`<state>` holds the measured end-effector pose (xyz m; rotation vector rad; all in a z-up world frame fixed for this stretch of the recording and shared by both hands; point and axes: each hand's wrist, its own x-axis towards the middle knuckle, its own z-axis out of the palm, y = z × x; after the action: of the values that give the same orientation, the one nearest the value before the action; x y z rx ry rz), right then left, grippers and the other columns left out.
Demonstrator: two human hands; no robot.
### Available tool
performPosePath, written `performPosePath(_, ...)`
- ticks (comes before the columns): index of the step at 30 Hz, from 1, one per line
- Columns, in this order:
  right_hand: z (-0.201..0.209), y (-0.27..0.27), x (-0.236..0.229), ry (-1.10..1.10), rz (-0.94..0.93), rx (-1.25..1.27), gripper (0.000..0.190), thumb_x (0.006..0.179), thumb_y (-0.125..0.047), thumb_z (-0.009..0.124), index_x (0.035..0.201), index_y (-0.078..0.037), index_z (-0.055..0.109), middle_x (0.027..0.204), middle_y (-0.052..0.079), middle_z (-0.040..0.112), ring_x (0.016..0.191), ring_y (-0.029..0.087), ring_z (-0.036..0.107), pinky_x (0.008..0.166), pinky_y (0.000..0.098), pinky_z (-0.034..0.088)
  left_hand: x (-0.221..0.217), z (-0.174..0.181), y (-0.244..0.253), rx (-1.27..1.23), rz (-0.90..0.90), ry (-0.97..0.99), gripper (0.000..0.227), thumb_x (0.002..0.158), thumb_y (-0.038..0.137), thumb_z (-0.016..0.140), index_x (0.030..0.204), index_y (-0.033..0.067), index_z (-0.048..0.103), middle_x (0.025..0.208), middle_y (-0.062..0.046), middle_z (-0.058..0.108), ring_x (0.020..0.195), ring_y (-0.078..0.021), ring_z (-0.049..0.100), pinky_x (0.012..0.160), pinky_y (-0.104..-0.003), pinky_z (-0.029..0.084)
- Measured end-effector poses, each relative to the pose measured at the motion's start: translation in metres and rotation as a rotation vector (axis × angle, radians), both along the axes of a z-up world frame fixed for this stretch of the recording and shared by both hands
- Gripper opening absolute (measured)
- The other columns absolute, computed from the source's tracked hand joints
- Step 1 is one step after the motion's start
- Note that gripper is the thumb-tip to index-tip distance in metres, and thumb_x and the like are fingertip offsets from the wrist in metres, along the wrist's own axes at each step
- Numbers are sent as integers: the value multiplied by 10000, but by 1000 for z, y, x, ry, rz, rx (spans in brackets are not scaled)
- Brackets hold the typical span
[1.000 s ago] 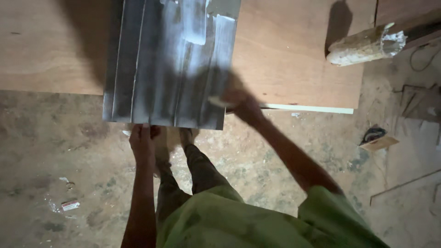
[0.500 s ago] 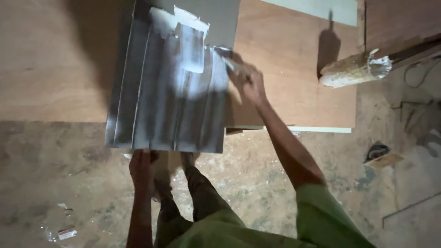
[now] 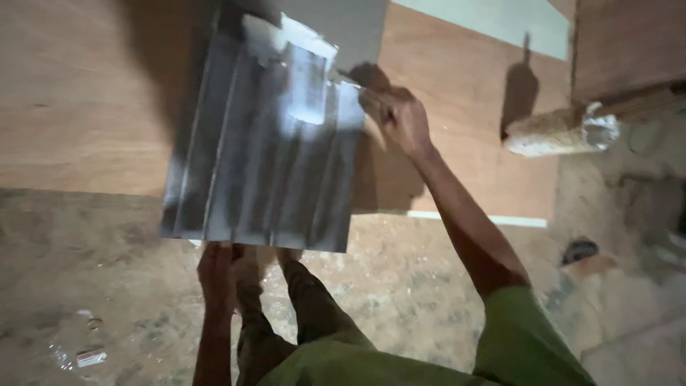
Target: The person applies a white substance to a dark rectangular board using a small block. They spread the substance across the surface in repeated strokes, covering most of the board area.
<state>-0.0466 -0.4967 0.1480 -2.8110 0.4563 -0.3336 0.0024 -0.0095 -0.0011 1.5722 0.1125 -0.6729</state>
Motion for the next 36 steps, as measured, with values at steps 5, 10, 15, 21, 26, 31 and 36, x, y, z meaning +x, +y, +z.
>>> performPosePath(5, 1, -7, 118, -104, -82, 250, 247, 883, -37, 657, 1100, -91, 763, 935, 196, 730, 730, 336, 696, 685, 438, 555, 6, -3, -5, 204, -31, 48, 329, 1039, 281, 572, 1031, -16, 712, 893, -78, 724, 838, -166, 666, 789, -324, 528)
performPosePath(10, -6, -4, 153, -153, 68, 176, 287, 858, -10, 654, 1110, -85, 770, 964, 222, 729, 852, 395, 707, 752, 461, 565, 9, -3, -7, 32, -7, -62, 331, 1059, 243, 578, 1000, -57, 704, 911, -111, 698, 847, -180, 631, 787, -340, 518)
performPosePath(15, -29, -10, 154, 109, 78, 112, 221, 871, -22, 665, 1032, -108, 789, 904, 193, 739, 806, 379, 717, 751, 468, 555, 10, 0, -9, -82, 9, 23, 318, 1053, 259, 558, 1012, -35, 671, 882, -85, 693, 813, -161, 646, 778, -323, 536)
performPosePath(21, -12, 36, 94, 407, 302, 169, 546, 737, 76, 637, 1207, -175, 759, 1059, 133, 762, 991, 286, 722, 863, 413, 578, 10, 11, -11, -59, 23, 68, 323, 1033, 283, 556, 999, -19, 665, 867, -69, 694, 792, -157, 644, 760, -318, 541)
performPosePath(26, -11, 93, 6, 410, 293, 315, 480, 847, 55, 662, 1249, -197, 736, 1280, 81, 729, 1105, 268, 695, 945, 407, 551, 16, 11, -13, 29, -60, -47, 374, 1079, 323, 564, 975, -20, 668, 843, -78, 673, 765, -155, 612, 723, -318, 512)
performPosePath(31, -19, 175, -84, 448, 276, 368, 494, 929, 115, 505, 1227, -201, 740, 1267, 59, 734, 1103, 221, 719, 902, 339, 583, 11, 3, -9, -145, 3, 29, 291, 1071, 296, 596, 1002, 22, 665, 869, -36, 667, 767, -119, 613, 720, -282, 523)
performPosePath(36, -7, 225, -157, 458, 150, 484, 349, 896, -6, 597, 1123, -173, 803, 1099, 59, 783, 1023, 230, 718, 847, 364, 578, 5, 8, 2, -256, 6, 20, 284, 1115, 270, 612, 994, 14, 642, 853, -33, 604, 771, -116, 551, 709, -290, 483)
